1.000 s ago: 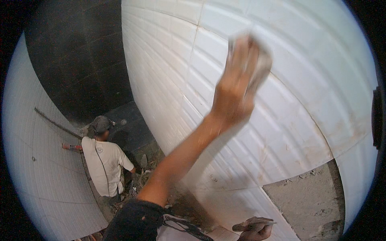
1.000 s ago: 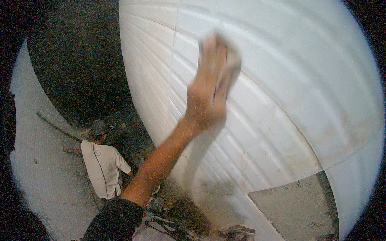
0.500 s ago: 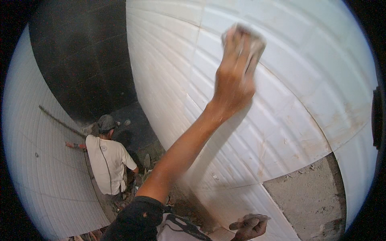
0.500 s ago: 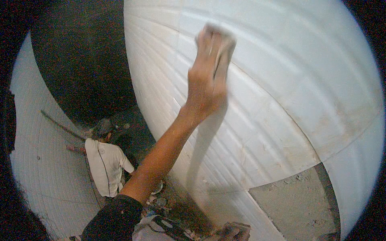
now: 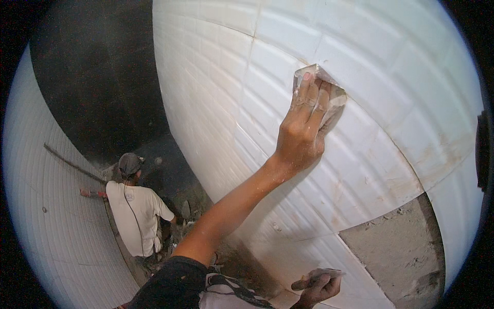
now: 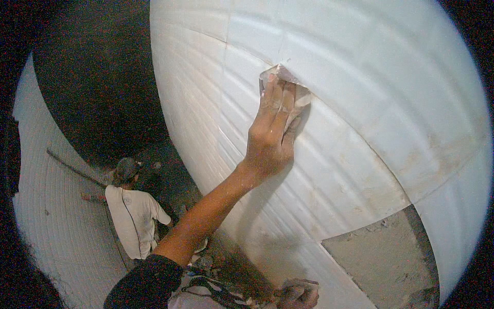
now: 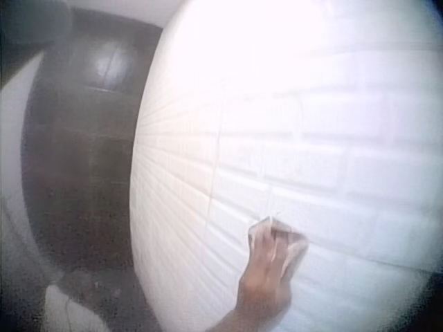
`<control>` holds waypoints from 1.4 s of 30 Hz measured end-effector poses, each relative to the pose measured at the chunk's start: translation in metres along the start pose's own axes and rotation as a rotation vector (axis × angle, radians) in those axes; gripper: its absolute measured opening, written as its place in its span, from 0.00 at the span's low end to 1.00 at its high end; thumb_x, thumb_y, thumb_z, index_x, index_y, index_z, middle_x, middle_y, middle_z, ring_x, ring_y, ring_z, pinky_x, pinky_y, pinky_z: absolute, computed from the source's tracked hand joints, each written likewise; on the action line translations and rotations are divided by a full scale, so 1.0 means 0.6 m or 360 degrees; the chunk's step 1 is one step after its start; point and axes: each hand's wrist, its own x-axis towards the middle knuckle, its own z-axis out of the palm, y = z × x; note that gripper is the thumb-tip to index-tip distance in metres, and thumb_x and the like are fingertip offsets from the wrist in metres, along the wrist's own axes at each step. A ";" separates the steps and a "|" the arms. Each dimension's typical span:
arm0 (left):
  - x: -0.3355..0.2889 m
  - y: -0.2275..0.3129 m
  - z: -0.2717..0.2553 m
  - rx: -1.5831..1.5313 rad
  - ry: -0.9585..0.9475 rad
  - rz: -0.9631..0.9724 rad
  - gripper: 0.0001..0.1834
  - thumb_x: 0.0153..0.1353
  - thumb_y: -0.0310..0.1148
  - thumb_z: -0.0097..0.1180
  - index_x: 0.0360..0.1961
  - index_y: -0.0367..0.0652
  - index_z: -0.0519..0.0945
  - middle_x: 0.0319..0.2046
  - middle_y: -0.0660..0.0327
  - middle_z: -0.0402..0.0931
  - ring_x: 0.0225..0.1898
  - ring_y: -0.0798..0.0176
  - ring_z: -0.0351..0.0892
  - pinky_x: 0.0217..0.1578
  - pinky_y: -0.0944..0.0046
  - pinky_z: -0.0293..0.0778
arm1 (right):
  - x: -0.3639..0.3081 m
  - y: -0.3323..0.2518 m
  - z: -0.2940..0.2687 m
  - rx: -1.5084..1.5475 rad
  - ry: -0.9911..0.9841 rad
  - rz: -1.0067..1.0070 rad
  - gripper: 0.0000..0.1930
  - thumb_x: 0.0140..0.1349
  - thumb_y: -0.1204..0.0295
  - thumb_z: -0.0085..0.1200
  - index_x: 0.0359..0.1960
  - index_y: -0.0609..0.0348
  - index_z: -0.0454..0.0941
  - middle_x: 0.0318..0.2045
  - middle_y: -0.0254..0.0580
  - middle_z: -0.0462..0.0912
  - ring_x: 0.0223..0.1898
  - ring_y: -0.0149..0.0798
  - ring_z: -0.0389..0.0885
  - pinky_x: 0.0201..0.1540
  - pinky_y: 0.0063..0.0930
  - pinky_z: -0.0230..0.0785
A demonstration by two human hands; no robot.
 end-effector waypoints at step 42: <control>0.142 -0.037 0.007 -0.0194 0.0099 0.0076 0.29 0.74 0.38 0.39 0.68 0.26 0.65 0.66 0.31 0.64 0.68 0.30 0.63 0.67 0.45 0.64 | -0.060 -0.011 -0.018 0.0006 0.0127 0.0606 0.27 0.71 0.49 0.55 0.26 0.63 0.80 0.21 0.44 0.82 0.23 0.38 0.79 0.29 0.33 0.73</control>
